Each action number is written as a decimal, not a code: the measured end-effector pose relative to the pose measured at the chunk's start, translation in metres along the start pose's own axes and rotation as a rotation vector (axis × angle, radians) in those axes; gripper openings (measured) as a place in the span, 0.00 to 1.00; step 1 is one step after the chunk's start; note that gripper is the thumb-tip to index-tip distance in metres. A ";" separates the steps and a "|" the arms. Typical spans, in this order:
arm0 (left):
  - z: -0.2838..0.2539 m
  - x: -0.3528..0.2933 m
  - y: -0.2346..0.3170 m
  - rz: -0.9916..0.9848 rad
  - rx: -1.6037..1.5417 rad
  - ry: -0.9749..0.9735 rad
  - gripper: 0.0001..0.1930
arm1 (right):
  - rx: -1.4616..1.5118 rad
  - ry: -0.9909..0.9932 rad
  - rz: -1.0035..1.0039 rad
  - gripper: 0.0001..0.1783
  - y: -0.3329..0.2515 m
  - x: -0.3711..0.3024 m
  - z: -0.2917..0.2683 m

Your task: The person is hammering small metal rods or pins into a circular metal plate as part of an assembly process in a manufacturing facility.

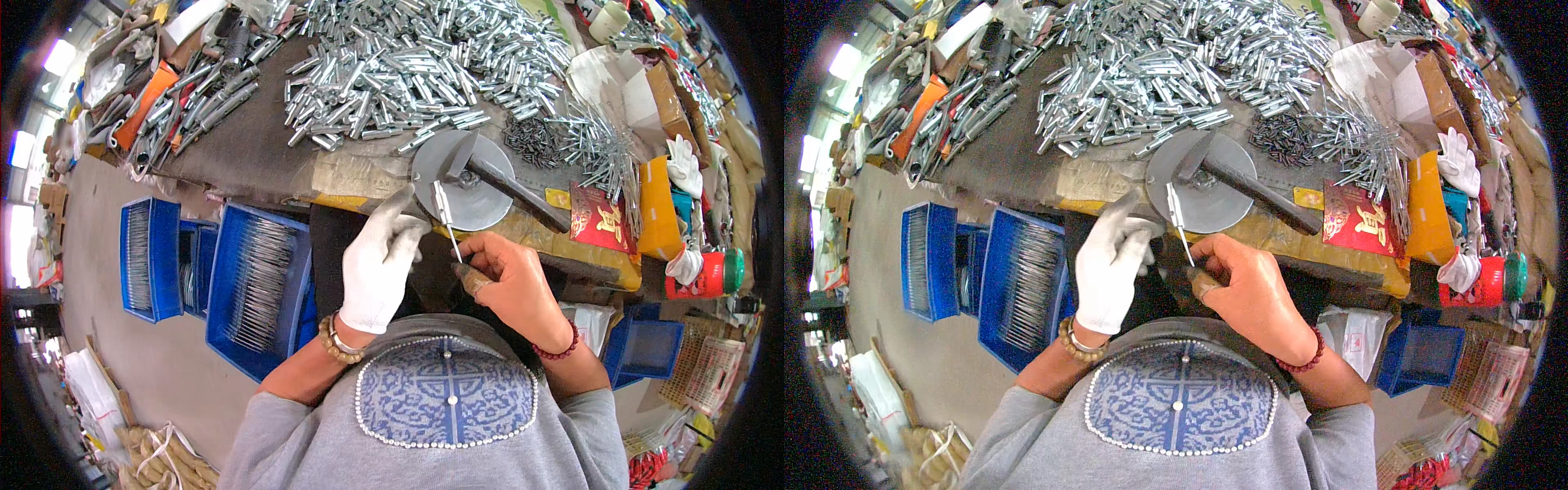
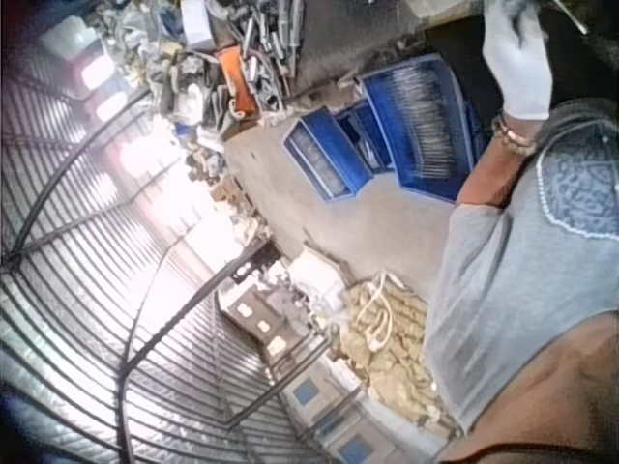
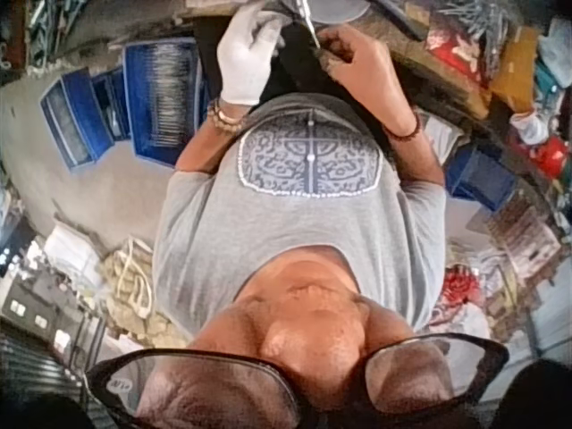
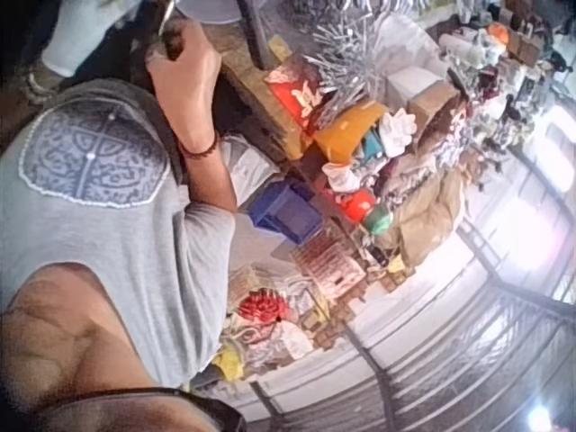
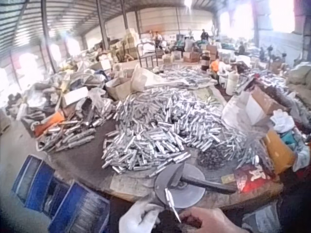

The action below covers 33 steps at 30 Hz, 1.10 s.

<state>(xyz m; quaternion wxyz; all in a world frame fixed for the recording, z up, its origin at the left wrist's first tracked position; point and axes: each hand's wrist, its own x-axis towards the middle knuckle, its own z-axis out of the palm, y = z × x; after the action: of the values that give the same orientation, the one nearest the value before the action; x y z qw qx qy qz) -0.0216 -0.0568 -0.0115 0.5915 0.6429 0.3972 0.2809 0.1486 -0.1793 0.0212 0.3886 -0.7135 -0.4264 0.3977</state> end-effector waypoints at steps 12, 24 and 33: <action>-0.008 -0.001 0.010 -0.213 -0.289 -0.112 0.37 | 0.039 0.011 -0.023 0.20 0.001 -0.009 0.041; -0.121 -0.029 -0.078 -0.137 -0.088 0.437 0.29 | 0.086 0.352 -0.242 0.23 0.030 0.025 -0.003; -0.264 -0.048 -0.293 -0.448 -0.053 0.983 0.31 | 0.113 0.407 -0.231 0.20 0.042 0.034 0.001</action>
<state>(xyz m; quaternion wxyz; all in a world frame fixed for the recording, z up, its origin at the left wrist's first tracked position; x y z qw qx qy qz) -0.3187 0.0403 -0.2569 0.3974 0.3199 0.7474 0.4257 0.1711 -0.1623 -0.0250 0.5487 -0.7026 -0.3950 0.2219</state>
